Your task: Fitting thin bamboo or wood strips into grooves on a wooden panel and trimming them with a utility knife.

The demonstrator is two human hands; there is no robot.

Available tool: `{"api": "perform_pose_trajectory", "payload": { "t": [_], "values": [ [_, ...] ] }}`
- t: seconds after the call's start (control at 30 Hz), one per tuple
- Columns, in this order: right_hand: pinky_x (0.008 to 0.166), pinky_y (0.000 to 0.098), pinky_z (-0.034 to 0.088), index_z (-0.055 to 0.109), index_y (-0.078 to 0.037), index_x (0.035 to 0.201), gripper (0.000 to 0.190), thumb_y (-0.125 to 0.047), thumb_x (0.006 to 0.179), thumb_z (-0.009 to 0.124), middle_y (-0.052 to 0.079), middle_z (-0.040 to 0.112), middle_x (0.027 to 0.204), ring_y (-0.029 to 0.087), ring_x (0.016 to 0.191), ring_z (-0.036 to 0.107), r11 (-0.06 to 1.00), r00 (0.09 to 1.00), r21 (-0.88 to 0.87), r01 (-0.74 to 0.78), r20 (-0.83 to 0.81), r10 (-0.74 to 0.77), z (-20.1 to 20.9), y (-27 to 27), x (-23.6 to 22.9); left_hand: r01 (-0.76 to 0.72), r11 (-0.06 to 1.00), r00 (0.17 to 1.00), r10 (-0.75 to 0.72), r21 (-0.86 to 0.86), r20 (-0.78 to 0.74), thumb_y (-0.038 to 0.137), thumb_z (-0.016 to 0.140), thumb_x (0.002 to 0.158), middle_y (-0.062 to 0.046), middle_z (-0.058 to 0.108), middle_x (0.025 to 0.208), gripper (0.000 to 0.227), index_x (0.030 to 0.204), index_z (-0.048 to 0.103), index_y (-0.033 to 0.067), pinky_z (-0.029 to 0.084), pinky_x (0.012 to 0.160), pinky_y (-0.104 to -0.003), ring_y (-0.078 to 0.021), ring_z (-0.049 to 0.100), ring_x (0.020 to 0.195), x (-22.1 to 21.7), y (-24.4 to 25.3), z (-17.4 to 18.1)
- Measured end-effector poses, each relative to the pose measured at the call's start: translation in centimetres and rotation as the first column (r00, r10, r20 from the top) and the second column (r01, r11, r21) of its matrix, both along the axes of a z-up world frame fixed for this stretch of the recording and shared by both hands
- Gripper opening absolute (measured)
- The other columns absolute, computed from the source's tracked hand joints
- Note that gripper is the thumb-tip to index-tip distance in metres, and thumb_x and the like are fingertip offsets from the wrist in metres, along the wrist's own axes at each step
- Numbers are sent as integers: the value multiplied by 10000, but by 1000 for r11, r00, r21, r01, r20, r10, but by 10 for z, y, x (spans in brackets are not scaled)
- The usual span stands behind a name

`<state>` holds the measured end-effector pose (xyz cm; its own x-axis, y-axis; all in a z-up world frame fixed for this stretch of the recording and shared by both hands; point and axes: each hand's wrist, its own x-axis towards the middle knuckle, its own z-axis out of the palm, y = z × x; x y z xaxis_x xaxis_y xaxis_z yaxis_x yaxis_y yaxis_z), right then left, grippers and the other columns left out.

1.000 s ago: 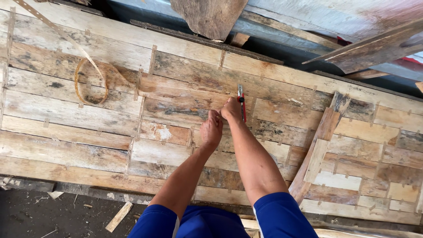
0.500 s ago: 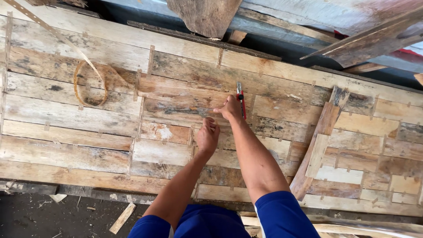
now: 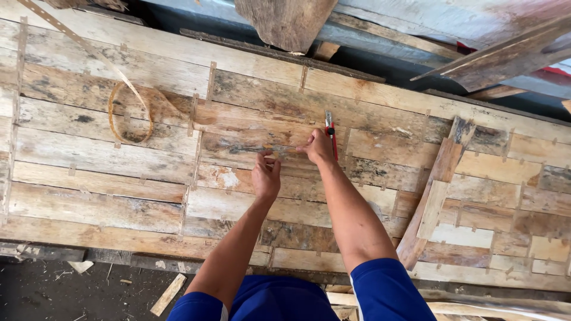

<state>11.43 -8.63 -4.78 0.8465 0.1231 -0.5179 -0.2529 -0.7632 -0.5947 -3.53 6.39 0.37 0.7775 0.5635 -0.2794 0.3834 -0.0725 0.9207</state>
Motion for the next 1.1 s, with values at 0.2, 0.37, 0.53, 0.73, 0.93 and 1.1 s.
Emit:
{"api": "perform_pose_trajectory", "payload": {
  "t": [0.2,0.37,0.53,0.73,0.93,1.1],
  "values": [
    [626,347,521,522,-66,861,574,-262,631,1011,53,627,794,165,691,603,993,984,-58,-107,138,114,-12,-9,1,31,999,999,-30,-30,16,114,741,924,-62,725,841,349,1230,593,32,521,590,-301,-133,664,646,-5,11,4],
    [628,352,505,528,-63,857,530,-332,738,969,73,640,783,183,693,591,994,993,-92,-62,98,71,6,3,-1,72,989,997,-71,-130,11,121,729,930,-57,728,865,395,1276,564,27,503,574,-286,-109,643,643,-13,21,17],
    [611,360,520,509,-67,860,530,-352,713,931,63,655,751,163,684,616,998,999,-52,24,37,-23,-6,-2,-2,89,975,995,-81,-202,50,122,736,946,-84,705,878,425,1314,554,12,486,576,-289,-113,593,654,-27,30,19],
    [632,394,509,529,-55,844,519,-358,749,940,98,636,772,236,684,608,989,973,-142,-38,218,69,-6,3,-8,135,969,991,-131,-209,32,142,718,947,-72,716,891,450,1335,531,11,508,583,-278,-96,624,675,-38,45,31],
    [712,412,531,583,-31,875,441,-370,856,866,138,678,860,282,782,661,986,964,-162,-30,257,71,-13,2,-20,179,958,983,-165,-225,77,153,729,922,-66,740,882,497,1354,522,20,513,584,-288,-114,621,650,-49,50,32],
    [794,339,541,737,-131,1125,226,-300,1009,641,26,750,1081,175,937,700,979,978,82,-188,107,179,66,21,-67,275,959,957,-267,-63,112,148,755,910,-52,772,895,490,1345,558,36,537,629,-290,-117,668,688,-58,46,38]
  ]
}}
